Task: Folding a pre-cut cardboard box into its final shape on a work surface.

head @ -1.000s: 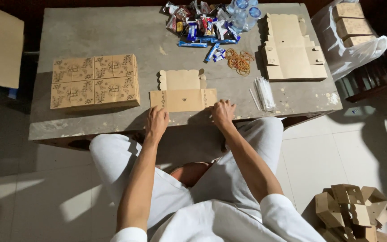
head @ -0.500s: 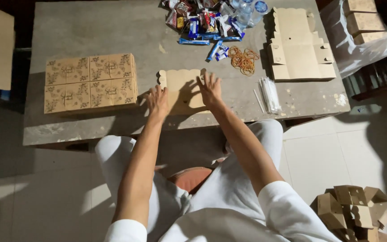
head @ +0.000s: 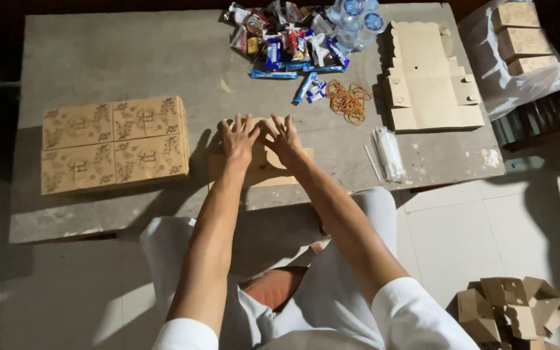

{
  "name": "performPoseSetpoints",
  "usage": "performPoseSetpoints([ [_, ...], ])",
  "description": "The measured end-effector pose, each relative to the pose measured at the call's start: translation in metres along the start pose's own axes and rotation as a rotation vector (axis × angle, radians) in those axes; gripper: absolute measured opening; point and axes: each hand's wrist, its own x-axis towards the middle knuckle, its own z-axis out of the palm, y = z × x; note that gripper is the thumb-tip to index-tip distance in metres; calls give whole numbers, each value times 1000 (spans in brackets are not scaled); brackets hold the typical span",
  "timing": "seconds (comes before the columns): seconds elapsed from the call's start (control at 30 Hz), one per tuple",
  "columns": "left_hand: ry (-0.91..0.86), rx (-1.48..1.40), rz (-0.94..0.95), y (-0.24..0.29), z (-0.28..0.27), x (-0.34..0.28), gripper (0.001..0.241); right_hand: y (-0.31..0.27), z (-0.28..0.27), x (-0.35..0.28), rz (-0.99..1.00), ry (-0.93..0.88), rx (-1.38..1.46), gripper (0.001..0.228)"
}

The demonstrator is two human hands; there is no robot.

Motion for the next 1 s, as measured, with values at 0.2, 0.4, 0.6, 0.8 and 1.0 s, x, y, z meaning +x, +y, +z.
performPoseSetpoints([
  [0.2, -9, -55, 45, -13, 38, 42, 110, 13, 11, 9, -60, -20, 113, 104],
  [0.4, 46, -46, 121, -21, 28, 30, 123, 21, 1, -3, -78, 62, 73, 110],
  [0.6, 190, -55, 160, -26, 59, 49, 133, 22, 12, -6, -62, 282, 40, 124],
  [0.8, 276, -59, 135, -24, 40, 16, 133, 32, -8, -34, -45, 495, 112, 146],
  [1.0, 285, 2, 117, -15, 38, 10, 116, 19, 22, -14, -38, 456, 87, 150],
])
